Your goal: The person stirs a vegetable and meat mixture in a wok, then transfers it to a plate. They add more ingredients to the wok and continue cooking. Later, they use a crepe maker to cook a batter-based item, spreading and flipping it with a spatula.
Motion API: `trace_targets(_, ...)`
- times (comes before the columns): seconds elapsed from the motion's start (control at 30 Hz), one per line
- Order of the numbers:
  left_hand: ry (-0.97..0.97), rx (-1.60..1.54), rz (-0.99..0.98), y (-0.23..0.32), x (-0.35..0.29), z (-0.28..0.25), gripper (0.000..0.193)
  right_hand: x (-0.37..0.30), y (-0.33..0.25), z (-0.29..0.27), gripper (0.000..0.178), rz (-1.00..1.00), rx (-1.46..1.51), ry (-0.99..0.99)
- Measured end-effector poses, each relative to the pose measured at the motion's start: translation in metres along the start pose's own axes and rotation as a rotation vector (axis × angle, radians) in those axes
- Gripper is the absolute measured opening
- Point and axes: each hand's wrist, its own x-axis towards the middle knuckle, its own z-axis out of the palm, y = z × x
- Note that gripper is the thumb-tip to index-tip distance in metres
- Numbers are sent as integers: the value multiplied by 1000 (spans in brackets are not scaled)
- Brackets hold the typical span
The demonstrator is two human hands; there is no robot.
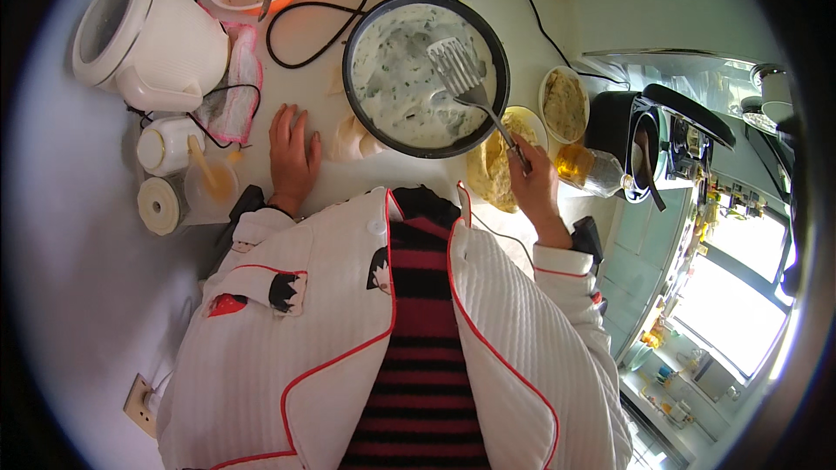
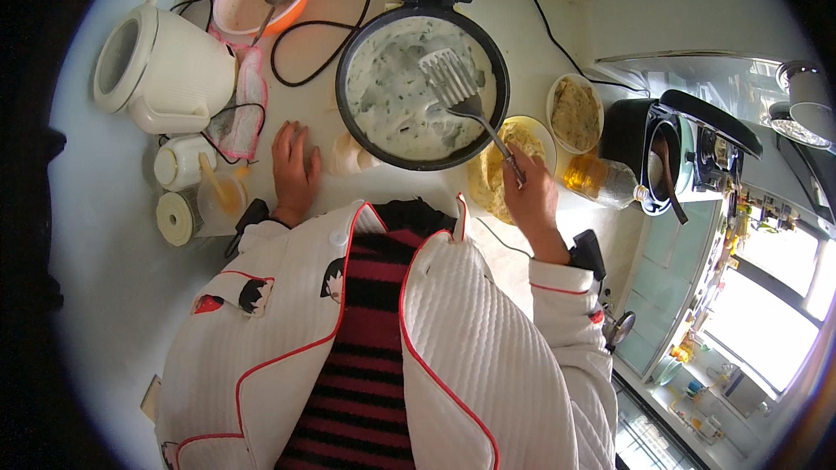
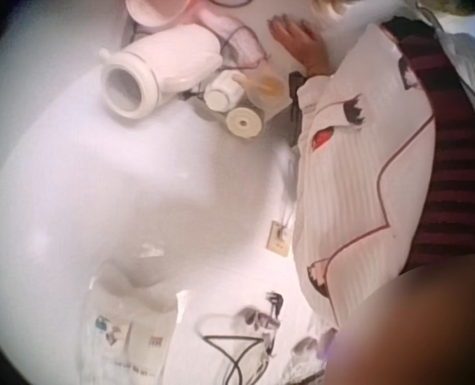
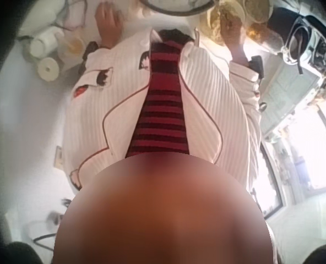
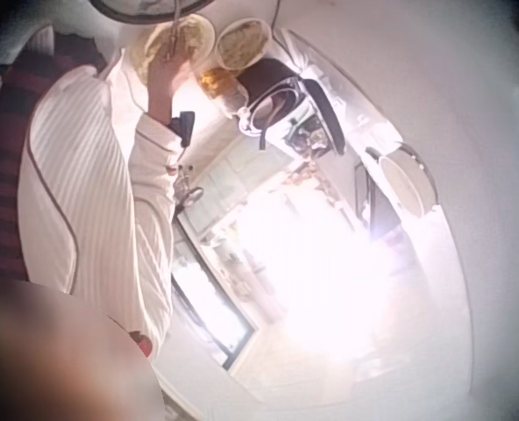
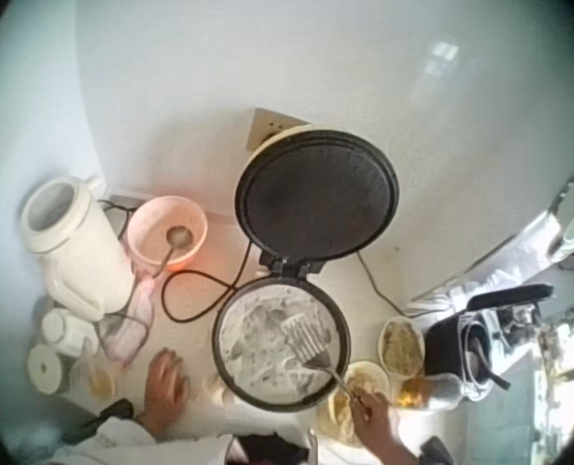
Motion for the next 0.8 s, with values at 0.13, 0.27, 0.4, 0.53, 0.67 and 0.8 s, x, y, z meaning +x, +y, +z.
trace_targets(0.13,2,16,7,-1,-2,1,42,-26,-23,7,35,-76,109,171)
trace_targets(0.27,24,-29,20,-1,-2,-2,46,-44,-34,14,44,-100,-170,126)
trace_targets(0.4,77,-125,-81,0,4,-6,46,-51,-31,10,44,-116,-134,263)
trace_targets(0.53,165,-242,-139,-10,28,-5,45,-51,-24,7,44,-140,-178,222)
trace_targets(0.67,235,-606,-336,-21,55,-5,43,-51,-20,13,36,-55,96,8)
trace_targets(0.8,228,-774,-423,-35,80,-14,42,-57,-19,17,29,187,882,-228)
